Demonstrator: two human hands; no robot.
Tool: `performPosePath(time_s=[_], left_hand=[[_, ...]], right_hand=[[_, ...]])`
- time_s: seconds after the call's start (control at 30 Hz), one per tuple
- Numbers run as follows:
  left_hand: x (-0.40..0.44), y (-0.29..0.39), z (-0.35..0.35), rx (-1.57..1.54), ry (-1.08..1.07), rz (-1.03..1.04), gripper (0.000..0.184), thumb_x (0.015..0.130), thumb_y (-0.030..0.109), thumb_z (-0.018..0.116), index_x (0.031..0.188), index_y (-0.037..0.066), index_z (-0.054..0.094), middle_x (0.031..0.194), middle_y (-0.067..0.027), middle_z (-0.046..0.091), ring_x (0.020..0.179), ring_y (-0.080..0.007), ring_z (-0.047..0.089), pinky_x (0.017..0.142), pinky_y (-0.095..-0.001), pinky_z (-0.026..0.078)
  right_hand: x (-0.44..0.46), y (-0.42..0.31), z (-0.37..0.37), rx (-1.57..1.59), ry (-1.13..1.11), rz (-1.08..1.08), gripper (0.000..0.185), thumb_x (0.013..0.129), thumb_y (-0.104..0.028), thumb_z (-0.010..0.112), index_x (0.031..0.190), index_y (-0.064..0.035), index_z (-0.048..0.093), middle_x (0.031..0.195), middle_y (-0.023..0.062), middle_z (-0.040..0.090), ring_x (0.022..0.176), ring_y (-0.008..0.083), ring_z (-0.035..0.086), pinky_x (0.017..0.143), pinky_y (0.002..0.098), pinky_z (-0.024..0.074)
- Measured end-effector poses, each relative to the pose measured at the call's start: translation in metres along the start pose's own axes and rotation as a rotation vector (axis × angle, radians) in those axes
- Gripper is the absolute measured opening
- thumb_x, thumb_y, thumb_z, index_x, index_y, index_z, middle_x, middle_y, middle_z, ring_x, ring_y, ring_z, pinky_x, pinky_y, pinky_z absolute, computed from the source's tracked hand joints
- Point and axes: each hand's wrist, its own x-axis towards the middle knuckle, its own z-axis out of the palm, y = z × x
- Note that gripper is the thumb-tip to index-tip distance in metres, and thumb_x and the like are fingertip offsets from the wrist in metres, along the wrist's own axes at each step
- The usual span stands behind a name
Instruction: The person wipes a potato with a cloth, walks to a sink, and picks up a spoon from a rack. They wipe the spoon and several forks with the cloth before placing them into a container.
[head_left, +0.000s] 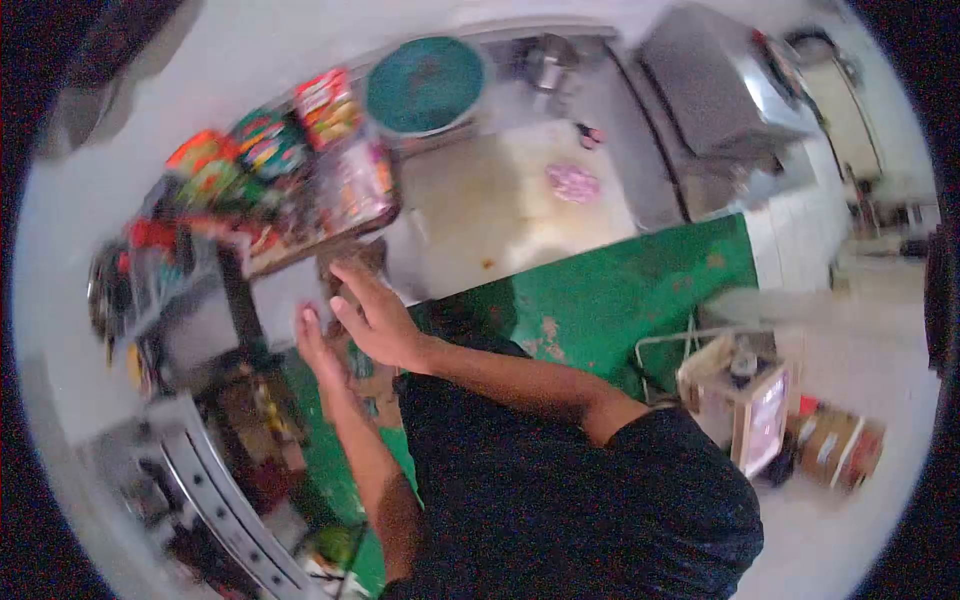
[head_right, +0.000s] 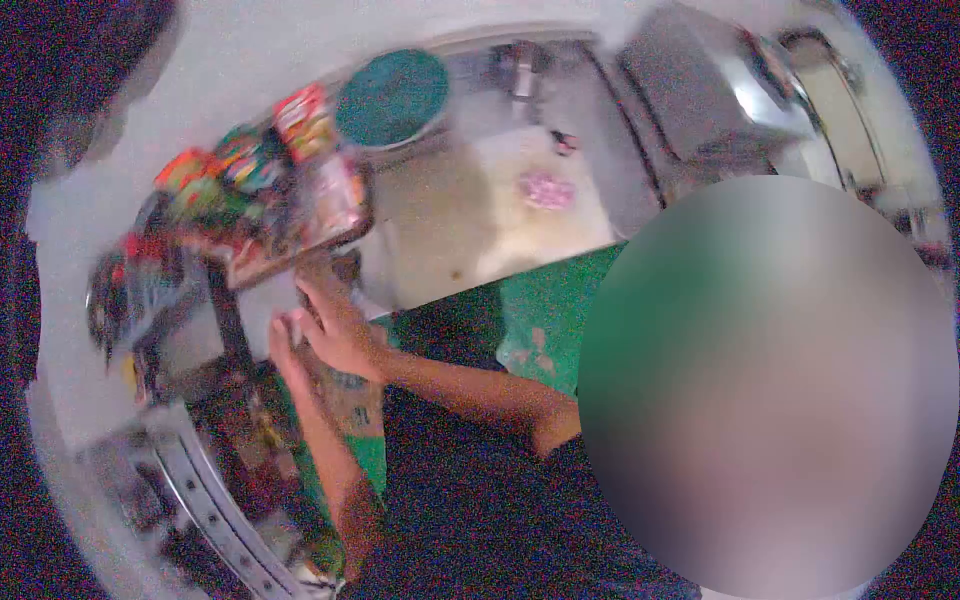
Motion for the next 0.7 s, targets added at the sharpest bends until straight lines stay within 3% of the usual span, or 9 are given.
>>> performPosePath(time_s=[0.07, 0.13, 0.23, 0.3, 0.33, 0.4, 0.5, 0.57, 0.7], left_hand=[[-0.035, 0.026, 0.001, -0.555, -0.119, -0.146, 0.069, 0.097, 0.054, 0.043, 0.144, 0.002, 0.036, 0.142, -0.0172, 0.043, 0.13, -0.0313, 0.042, 0.112, -0.0409, 0.029], [-0.069, 0.055, 0.001, -0.769, -0.149, -0.165, 0.073, 0.097, 0.057, 0.039, 0.144, 0.002, 0.034, 0.142, -0.0174, 0.043, 0.131, -0.0324, 0.041, 0.112, -0.0414, 0.028], [-0.1, 0.083, -0.044, -0.899, -0.293, 0.018, 0.076, 0.096, 0.059, 0.038, 0.145, 0.0, 0.032, 0.144, -0.0186, 0.041, 0.134, -0.0329, 0.038, 0.113, -0.0415, 0.027], [-0.134, 0.098, -0.085, -0.797, -0.23, 0.248, 0.077, 0.096, 0.059, 0.038, 0.144, -0.001, 0.033, 0.145, -0.0193, 0.04, 0.136, -0.0313, 0.036, 0.113, -0.0407, 0.027], [-0.152, 0.108, -0.098, -0.684, -0.121, 0.363, 0.077, 0.095, 0.059, 0.038, 0.143, -0.001, 0.035, 0.145, -0.0195, 0.041, 0.137, -0.0297, 0.036, 0.112, -0.04, 0.028], [-0.181, 0.112, -0.128, -0.412, 0.145, 0.482, 0.073, 0.094, 0.054, 0.044, 0.142, -0.001, 0.037, 0.144, -0.0195, 0.041, 0.137, -0.0294, 0.036, 0.112, -0.0397, 0.028], [-0.233, 0.066, -0.188, 0.371, 0.537, 0.545, 0.067, 0.091, 0.038, 0.056, 0.141, -0.002, 0.038, 0.144, -0.0218, 0.041, 0.136, -0.0336, 0.037, 0.113, -0.0417, 0.028], [-0.291, 0.04, -0.217, 1.101, 0.872, 0.635, 0.069, 0.09, 0.036, 0.06, 0.14, -0.004, 0.038, 0.145, -0.0256, 0.038, 0.139, -0.0358, 0.032, 0.114, -0.0444, 0.027], [-0.395, -0.016, -0.266, 0.805, 0.897, 0.486, 0.066, 0.089, 0.041, 0.061, 0.138, -0.001, 0.043, 0.137, -0.0253, 0.047, 0.131, -0.0382, 0.043, 0.105, -0.0421, 0.04]], right_hand=[[-0.007, -0.034, 0.011, -0.018, -0.215, -0.284, 0.055, 0.091, -0.03, 0.055, 0.136, -0.0003, 0.044, 0.139, 0.022, 0.047, 0.13, 0.0378, 0.044, 0.108, 0.0476, 0.032], [-0.012, -0.041, 0.021, -0.151, -0.488, -0.581, 0.064, 0.09, -0.043, 0.049, 0.139, -0.0029, 0.043, 0.144, 0.0189, 0.043, 0.134, 0.039, 0.039, 0.11, 0.0573, 0.0251], [-0.004, -0.038, 0.049, -0.248, -0.577, -0.697, 0.071, 0.087, -0.05, 0.049, 0.14, -0.004, 0.042, 0.142, 0.0201, 0.044, 0.134, 0.0401, 0.038, 0.108, 0.0605, 0.0244], [-0.016, -0.043, 0.08, -0.26, -0.509, -0.518, 0.047, 0.09, -0.028, 0.056, 0.129, -0.0024, 0.054, 0.141, 0.0226, 0.045, 0.135, 0.0376, 0.036, 0.112, 0.0559, 0.0224], [-0.021, -0.033, 0.104, -0.227, -0.495, -0.502, 0.04, 0.095, -0.027, 0.05, 0.123, 0.0006, 0.057, 0.136, 0.0246, 0.049, 0.133, 0.0378, 0.039, 0.112, 0.0496, 0.0264], [-0.062, -0.065, 0.133, 0.115, -0.551, -0.145, 0.048, 0.103, -0.036, 0.038, 0.126, 0.0025, 0.055, 0.131, 0.024, 0.053, 0.124, 0.0375, 0.049, 0.108, 0.0419, 0.0348], [-0.165, -0.128, 0.172, 0.914, -1.138, 0.636, 0.064, 0.101, -0.052, 0.034, 0.131, 0.0018, 0.051, 0.136, 0.0197, 0.052, 0.126, 0.0311, 0.05, 0.109, 0.0395, 0.0355], [-0.226, -0.178, 0.201, 1.122, -1.415, 1.031, 0.075, 0.098, -0.058, 0.032, 0.141, 0.0039, 0.035, 0.147, 0.0229, 0.037, 0.133, 0.0368, 0.04, 0.114, 0.0468, 0.0269], [-0.288, -0.231, 0.262, 1.366, -1.418, 1.076, 0.073, 0.099, -0.055, 0.034, 0.138, 0.0067, 0.037, 0.144, 0.026, 0.038, 0.134, 0.0386, 0.039, 0.113, 0.0499, 0.0283]])
